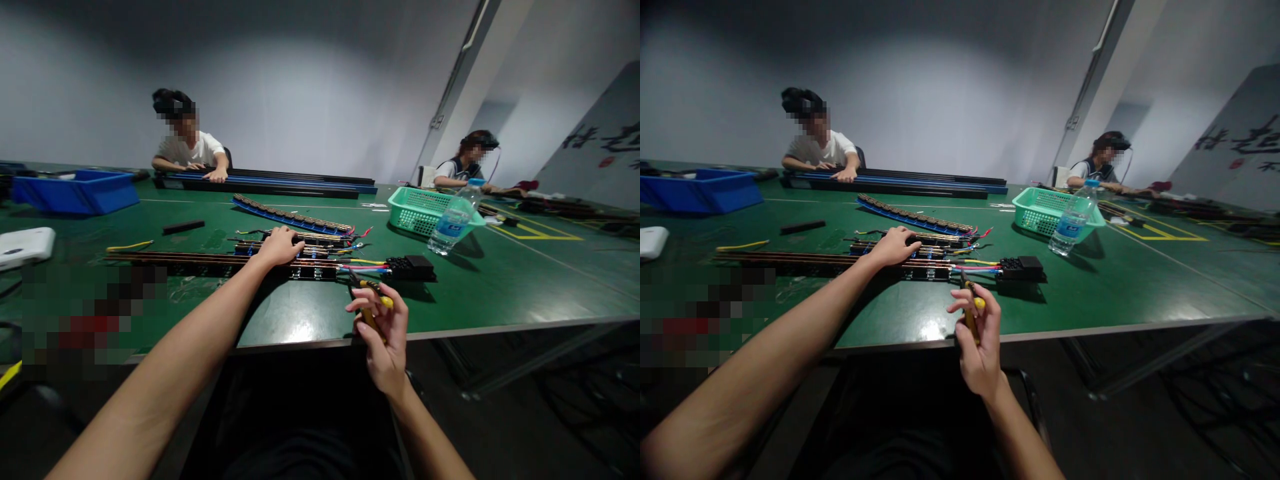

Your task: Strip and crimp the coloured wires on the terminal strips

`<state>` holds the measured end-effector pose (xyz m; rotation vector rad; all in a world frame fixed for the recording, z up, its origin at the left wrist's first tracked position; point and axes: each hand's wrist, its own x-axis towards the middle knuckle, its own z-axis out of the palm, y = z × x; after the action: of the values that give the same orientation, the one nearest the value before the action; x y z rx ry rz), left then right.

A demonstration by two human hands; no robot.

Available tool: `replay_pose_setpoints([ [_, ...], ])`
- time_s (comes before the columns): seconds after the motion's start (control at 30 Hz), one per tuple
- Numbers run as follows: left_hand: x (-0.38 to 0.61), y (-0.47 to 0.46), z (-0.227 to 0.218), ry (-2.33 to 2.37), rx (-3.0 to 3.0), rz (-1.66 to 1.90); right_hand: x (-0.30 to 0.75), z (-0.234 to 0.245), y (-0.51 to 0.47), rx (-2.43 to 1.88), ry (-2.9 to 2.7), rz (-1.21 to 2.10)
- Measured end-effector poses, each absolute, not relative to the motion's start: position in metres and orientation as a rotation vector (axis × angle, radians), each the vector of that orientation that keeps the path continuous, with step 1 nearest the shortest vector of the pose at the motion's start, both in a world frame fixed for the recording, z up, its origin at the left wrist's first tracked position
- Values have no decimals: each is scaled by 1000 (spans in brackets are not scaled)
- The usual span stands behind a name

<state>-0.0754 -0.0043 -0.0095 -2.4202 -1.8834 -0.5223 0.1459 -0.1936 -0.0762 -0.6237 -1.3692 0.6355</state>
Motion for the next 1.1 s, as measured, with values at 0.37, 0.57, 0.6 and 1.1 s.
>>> replay_pose_setpoints([
  [0.37, -75, -7, -8, -1886, -2422, -505, 155, -55, -176, -892, -1361, 827],
  [0.57, -75, -7, -7, -1881, -2426, -503, 158, -42, -161, -1076, -1395, 936],
  [0.6, -75, -6, -8, -1880, -2428, -505, 159, -39, -159, -1112, -1404, 956],
  [1.1, -75, -3, -11, -1867, -2422, -537, 135, 10, -154, -1939, -2464, 73],
])
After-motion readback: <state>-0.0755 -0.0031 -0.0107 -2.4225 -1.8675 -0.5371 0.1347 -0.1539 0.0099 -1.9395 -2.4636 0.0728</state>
